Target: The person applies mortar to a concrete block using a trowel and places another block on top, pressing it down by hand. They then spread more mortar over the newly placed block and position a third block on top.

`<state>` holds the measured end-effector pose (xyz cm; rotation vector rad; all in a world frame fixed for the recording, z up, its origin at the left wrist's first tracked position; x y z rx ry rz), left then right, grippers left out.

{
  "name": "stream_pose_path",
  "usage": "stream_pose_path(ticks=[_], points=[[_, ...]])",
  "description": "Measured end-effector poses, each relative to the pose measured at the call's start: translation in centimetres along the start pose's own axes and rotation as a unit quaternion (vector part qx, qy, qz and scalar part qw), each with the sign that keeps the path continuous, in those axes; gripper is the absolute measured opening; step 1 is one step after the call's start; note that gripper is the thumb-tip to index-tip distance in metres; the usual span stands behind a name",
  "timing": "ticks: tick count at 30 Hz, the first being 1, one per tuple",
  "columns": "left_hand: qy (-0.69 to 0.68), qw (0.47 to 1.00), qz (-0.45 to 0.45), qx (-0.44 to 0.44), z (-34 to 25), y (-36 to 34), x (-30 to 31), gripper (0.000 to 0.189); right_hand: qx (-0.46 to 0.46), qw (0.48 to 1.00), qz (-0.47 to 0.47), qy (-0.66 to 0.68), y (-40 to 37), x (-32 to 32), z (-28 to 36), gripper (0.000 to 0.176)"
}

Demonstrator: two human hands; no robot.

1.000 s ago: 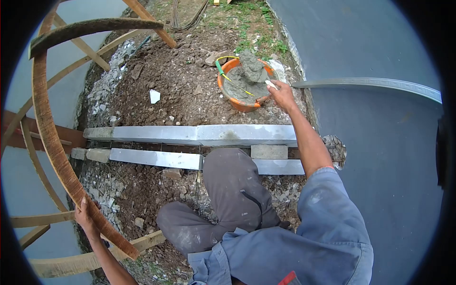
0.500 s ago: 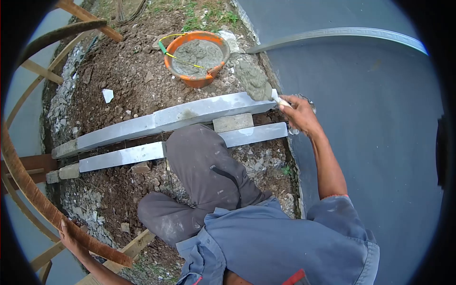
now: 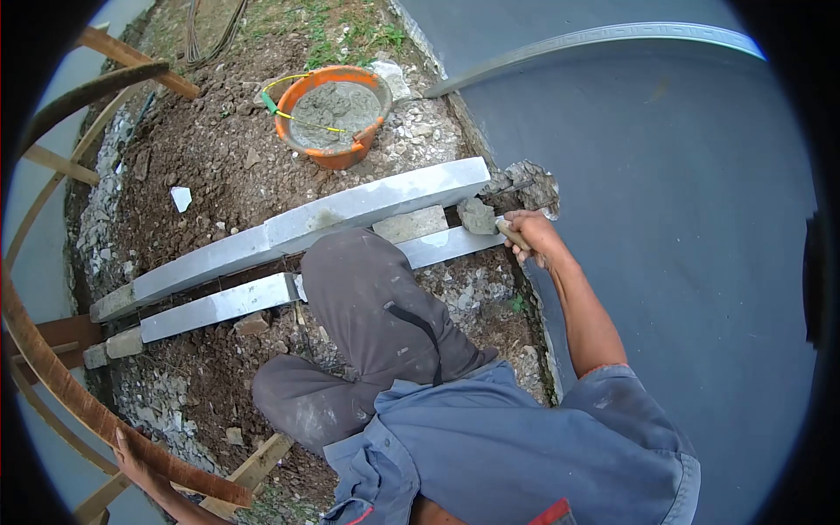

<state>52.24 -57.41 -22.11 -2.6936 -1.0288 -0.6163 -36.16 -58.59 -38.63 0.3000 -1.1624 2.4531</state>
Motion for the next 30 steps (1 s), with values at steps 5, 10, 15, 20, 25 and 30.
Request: stream_pose_path(ticks=[5, 10, 15, 20, 25, 30], points=[[-0.005, 1.000, 0.010, -0.001, 0.4, 0.1, 0.0, 0.045, 0.065, 0.951, -0.087, -0.289, -4.1, 1.9, 5.1, 0.033], [-0.029, 0.999, 0.016, -0.015, -1.1, -0.9, -0.9, 0.038, 0.119, 0.969, -0.109, -0.186, -9.2, 3.4, 8.1, 0.040], [-0.040, 0.999, 0.024, -0.027, -1.2, -0.9, -1.2, 0.036, 0.244, 0.955, -0.065, -0.158, -5.4, -1.7, 11.6, 0.048], [-0.034, 0.999, 0.030, -0.021, -1.5, -1.1, -1.4, 0.035, 0.405, 0.804, -0.157, -0.406, 1.6, -11.6, 22.8, 0.041], [-0.025, 0.999, 0.028, -0.030, -1.8, -1.3, -1.5, 0.033, 0.407, 0.687, -0.091, -0.595, 12.9, -21.3, 28.7, 0.033], [-0.017, 0.999, 0.001, -0.036, -1.8, -1.3, -1.2, 0.033, 0.443, 0.772, -0.013, -0.455, 17.2, -23.6, 28.8, 0.030]])
Point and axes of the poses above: each hand's wrist, its own y-axis towards the middle knuckle, its own x-axis out of the back of the hand, z = x × y, the point moved 10 cm from there along y, towards the middle knuckle
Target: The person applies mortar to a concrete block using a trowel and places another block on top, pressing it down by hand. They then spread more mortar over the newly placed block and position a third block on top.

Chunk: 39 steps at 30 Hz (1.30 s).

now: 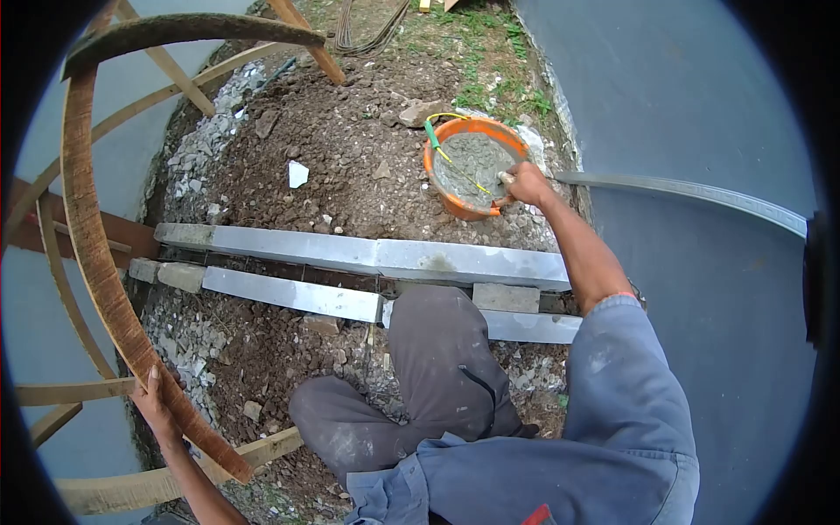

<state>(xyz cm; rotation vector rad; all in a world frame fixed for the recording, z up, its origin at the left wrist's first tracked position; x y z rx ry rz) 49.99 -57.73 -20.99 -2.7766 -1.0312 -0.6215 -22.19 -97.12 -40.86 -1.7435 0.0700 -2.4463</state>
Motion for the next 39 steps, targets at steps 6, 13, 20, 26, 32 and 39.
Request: stream_pose_path(ticks=[6, 13, 20, 26, 32, 39], points=[[-0.011, 1.000, -0.009, -0.008, -0.5, -0.1, -0.3, 0.033, -0.092, 0.942, 0.016, 0.323, -2.3, -1.4, -1.7, 0.027], [-0.001, 1.000, 0.026, -0.001, -0.6, -0.1, -0.4, 0.033, -0.151, 0.877, -0.024, 0.456, -3.9, -2.5, -1.2, 0.029], [0.004, 1.000, 0.023, 0.017, -0.9, -0.5, -0.8, 0.036, -0.084, 0.864, -0.119, 0.482, -7.7, -3.5, -2.8, 0.036], [0.002, 1.000, 0.029, 0.001, -0.8, -0.2, -0.7, 0.037, -0.070, 0.831, -0.187, 0.520, -11.2, 0.8, -0.9, 0.041], [-0.014, 0.999, 0.025, 0.036, 0.5, 0.2, -0.3, 0.038, -0.088, 0.850, -0.220, 0.470, -20.0, 6.6, -1.5, 0.040], [-0.002, 0.999, 0.011, 0.033, 0.5, 0.2, -0.2, 0.040, -0.209, 0.871, -0.189, 0.404, -34.6, 8.5, -4.5, 0.038]])
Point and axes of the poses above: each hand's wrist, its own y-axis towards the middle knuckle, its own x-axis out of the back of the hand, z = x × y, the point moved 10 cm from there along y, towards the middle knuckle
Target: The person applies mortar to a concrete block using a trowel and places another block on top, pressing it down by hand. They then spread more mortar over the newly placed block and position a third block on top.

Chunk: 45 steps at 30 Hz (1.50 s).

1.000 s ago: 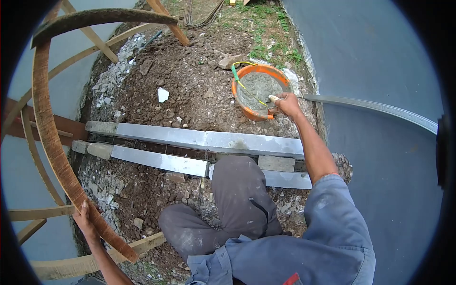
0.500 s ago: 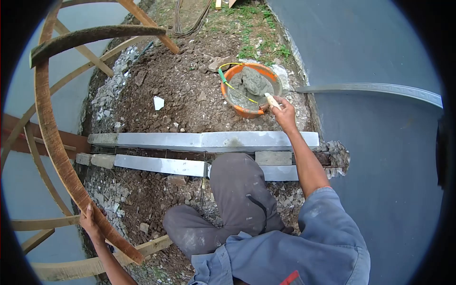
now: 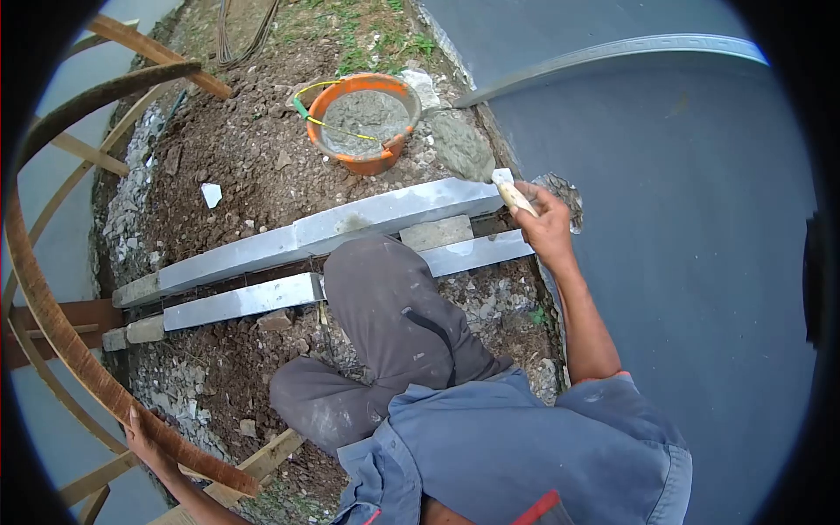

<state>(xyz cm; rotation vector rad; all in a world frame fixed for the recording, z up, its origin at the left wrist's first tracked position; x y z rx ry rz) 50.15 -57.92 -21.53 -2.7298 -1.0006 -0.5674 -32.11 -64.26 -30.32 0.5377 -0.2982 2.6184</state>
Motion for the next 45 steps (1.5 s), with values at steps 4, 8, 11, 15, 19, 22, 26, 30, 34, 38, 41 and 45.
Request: stream_pose_path(ticks=[4, 8, 11, 15, 19, 22, 26, 30, 34, 38, 41, 45], points=[[0.006, 1.000, 0.013, -0.016, 0.6, 1.0, 0.6, 0.043, -0.028, 0.998, -0.063, 0.003, -5.4, 3.3, -3.3, 0.038], [0.013, 1.000, 0.009, -0.018, 0.4, 1.1, 0.5, 0.045, -0.104, 0.986, -0.109, 0.068, -8.8, 4.8, -7.4, 0.038], [0.012, 0.999, -0.007, -0.031, 0.1, 0.9, 0.8, 0.047, -0.210, 0.939, -0.117, 0.245, -9.6, 4.3, -11.5, 0.036], [0.013, 1.000, 0.010, -0.024, 0.4, 1.3, 0.7, 0.047, -0.281, 0.826, -0.082, 0.481, -6.7, 1.3, -19.5, 0.027], [0.020, 0.999, 0.004, -0.029, 0.4, 1.4, 0.8, 0.044, -0.269, 0.802, -0.047, 0.532, -6.9, 1.2, -17.3, 0.025], [0.011, 1.000, 0.010, -0.027, -0.6, 0.2, -0.2, 0.042, -0.271, 0.831, -0.020, 0.485, -8.4, 1.8, -12.3, 0.030], [0.021, 1.000, -0.006, -0.021, -0.6, 0.0, 0.0, 0.046, -0.056, 0.973, -0.008, 0.226, -3.9, 1.7, -4.1, 0.055], [0.018, 1.000, 0.001, -0.021, -0.3, 0.2, 0.2, 0.047, 0.231, 0.963, -0.013, -0.137, 5.7, -3.0, 2.7, 0.051], [0.002, 1.000, -0.005, -0.021, 0.0, -0.1, 0.2, 0.038, 0.204, 0.920, 0.024, -0.335, 13.0, -11.3, 8.5, 0.041], [0.004, 1.000, -0.013, 0.006, 0.4, 0.0, 0.4, 0.037, 0.228, 0.802, 0.130, -0.536, 19.9, -20.4, 7.8, 0.027], [0.008, 1.000, -0.006, 0.006, -0.6, -0.6, -0.2, 0.032, 0.223, 0.839, 0.158, -0.470, 23.8, -24.8, 4.8, 0.025], [-0.007, 1.000, -0.019, -0.010, -1.0, -0.7, -0.4, 0.031, 0.137, 0.927, 0.182, -0.297, 24.2, -22.7, 4.5, 0.018]])
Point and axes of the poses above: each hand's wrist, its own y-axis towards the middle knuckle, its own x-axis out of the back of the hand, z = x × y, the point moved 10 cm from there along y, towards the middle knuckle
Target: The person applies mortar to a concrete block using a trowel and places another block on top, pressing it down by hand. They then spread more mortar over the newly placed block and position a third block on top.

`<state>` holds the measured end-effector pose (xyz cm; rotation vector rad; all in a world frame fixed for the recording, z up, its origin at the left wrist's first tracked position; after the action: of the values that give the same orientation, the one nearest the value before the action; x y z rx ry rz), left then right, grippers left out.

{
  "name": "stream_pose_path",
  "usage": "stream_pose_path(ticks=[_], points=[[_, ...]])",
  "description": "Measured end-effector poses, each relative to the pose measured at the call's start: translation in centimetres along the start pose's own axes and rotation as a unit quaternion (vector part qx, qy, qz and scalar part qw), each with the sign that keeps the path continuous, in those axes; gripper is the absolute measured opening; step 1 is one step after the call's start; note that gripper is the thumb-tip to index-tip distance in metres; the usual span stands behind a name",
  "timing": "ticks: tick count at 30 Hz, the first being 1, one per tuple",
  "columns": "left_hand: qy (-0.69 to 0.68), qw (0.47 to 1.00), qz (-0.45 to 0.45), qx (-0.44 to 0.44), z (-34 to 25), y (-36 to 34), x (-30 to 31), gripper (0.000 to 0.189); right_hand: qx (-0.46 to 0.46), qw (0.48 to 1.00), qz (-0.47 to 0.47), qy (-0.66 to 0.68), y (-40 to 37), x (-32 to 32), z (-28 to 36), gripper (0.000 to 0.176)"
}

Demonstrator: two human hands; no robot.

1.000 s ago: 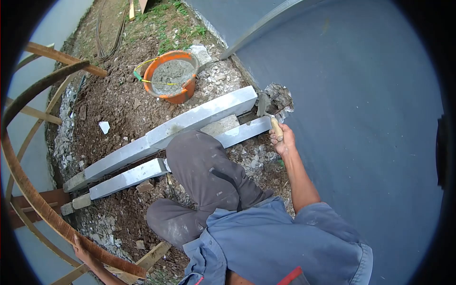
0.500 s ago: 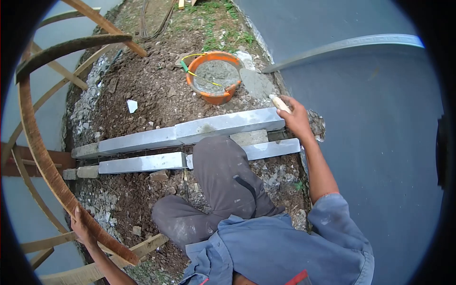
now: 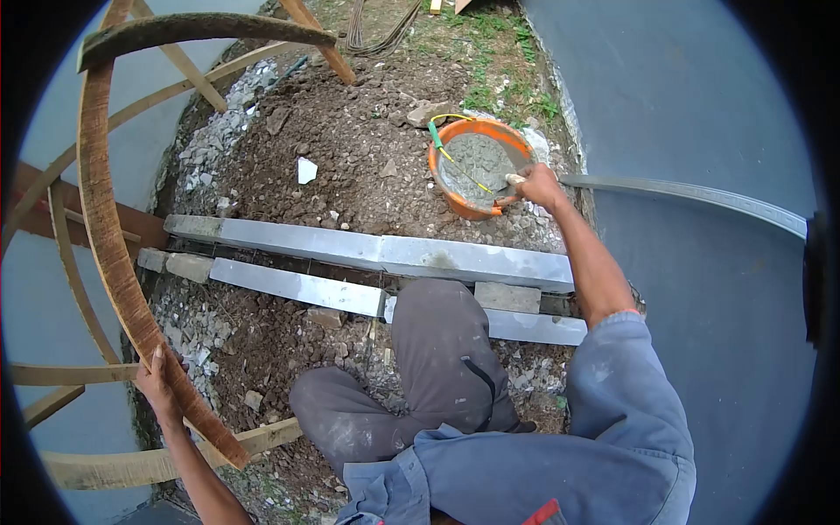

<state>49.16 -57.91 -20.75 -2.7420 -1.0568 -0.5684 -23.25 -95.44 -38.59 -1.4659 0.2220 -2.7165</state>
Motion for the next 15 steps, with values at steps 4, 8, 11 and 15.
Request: stream_pose_path(ticks=[4, 8, 11, 15], points=[[0.009, 1.000, 0.013, -0.008, 0.6, 0.3, 0.4, 0.033, -0.071, 0.971, 0.007, 0.228, 0.3, -3.6, -3.0, 0.015], [0.006, 1.000, 0.011, -0.020, 0.1, 0.3, 0.3, 0.036, -0.093, 0.935, 0.012, 0.343, 0.3, -4.9, -1.4, 0.023], [0.005, 1.000, 0.005, -0.016, 0.2, 0.2, 0.3, 0.030, -0.099, 0.917, -0.012, 0.387, -2.0, -4.1, -2.2, 0.028], [0.008, 1.000, 0.018, -0.011, -0.2, 0.1, 0.1, 0.031, -0.072, 0.901, -0.055, 0.424, -4.5, -4.7, -4.4, 0.030]])
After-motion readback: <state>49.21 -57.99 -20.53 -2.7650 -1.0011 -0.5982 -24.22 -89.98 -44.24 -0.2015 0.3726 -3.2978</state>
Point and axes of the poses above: each hand's wrist, its own y-axis towards the middle knuckle, its own x-axis out of the back of the hand, z = x × y, the point moved 10 cm from there along y, towards the middle knuckle
